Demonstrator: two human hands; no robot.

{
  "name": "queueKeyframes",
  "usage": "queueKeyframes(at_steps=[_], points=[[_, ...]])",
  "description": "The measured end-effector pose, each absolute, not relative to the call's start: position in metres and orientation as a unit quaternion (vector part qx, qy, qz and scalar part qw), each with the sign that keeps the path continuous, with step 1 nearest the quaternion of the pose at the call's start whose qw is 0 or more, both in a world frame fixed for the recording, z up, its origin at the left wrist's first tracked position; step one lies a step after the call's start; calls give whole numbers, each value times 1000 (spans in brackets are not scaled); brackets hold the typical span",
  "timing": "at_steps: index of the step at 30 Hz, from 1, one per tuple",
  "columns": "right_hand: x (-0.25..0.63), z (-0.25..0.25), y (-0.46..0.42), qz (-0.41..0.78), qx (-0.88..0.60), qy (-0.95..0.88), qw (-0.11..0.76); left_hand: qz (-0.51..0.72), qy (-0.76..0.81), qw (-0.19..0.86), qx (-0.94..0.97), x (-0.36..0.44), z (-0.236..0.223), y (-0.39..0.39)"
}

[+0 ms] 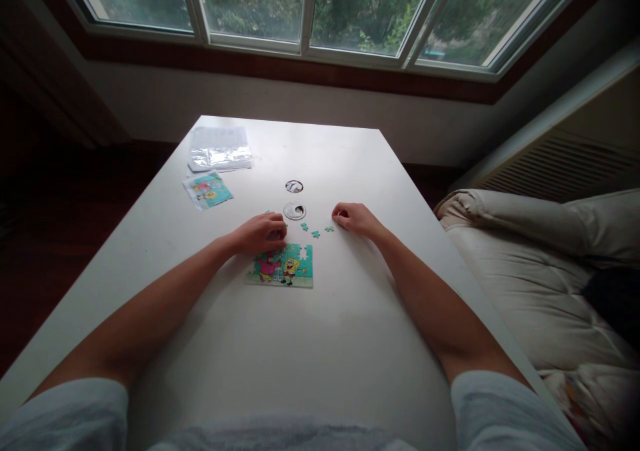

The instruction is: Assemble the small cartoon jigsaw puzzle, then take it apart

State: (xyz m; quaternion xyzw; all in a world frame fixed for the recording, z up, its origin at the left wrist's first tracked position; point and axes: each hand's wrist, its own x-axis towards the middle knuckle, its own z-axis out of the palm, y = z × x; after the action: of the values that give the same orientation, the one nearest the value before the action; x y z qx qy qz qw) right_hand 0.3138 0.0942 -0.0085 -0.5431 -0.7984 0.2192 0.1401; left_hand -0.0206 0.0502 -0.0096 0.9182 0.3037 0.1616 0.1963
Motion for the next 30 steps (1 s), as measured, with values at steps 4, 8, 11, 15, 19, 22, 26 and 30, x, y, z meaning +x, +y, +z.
queueKeyframes(at_steps=[4, 8, 11, 15, 19, 22, 26, 30], points=[[328, 2, 95, 325, -463, -819, 94, 164, 302, 195, 919, -21, -9, 49], [326, 4, 93, 351, -417, -834, 89, 165, 305, 196, 917, -21, -9, 50], [319, -1, 92, 312, -395, -856, 113, 164, 306, 196, 917, -20, -9, 50], [310, -12, 94, 263, -388, -871, 149, 162, 309, 193, 917, -19, -8, 49], [305, -20, 95, 226, -384, -877, 179, 161, 312, 191, 917, -19, -7, 48], [304, -23, 95, 208, -382, -880, 191, 160, 315, 192, 916, -19, -8, 48], [304, -21, 92, 169, -421, -871, 187, 157, 314, 192, 916, -19, -8, 49], [299, -19, 88, 134, -441, -874, 158, 158, 312, 192, 917, -19, -8, 49]])
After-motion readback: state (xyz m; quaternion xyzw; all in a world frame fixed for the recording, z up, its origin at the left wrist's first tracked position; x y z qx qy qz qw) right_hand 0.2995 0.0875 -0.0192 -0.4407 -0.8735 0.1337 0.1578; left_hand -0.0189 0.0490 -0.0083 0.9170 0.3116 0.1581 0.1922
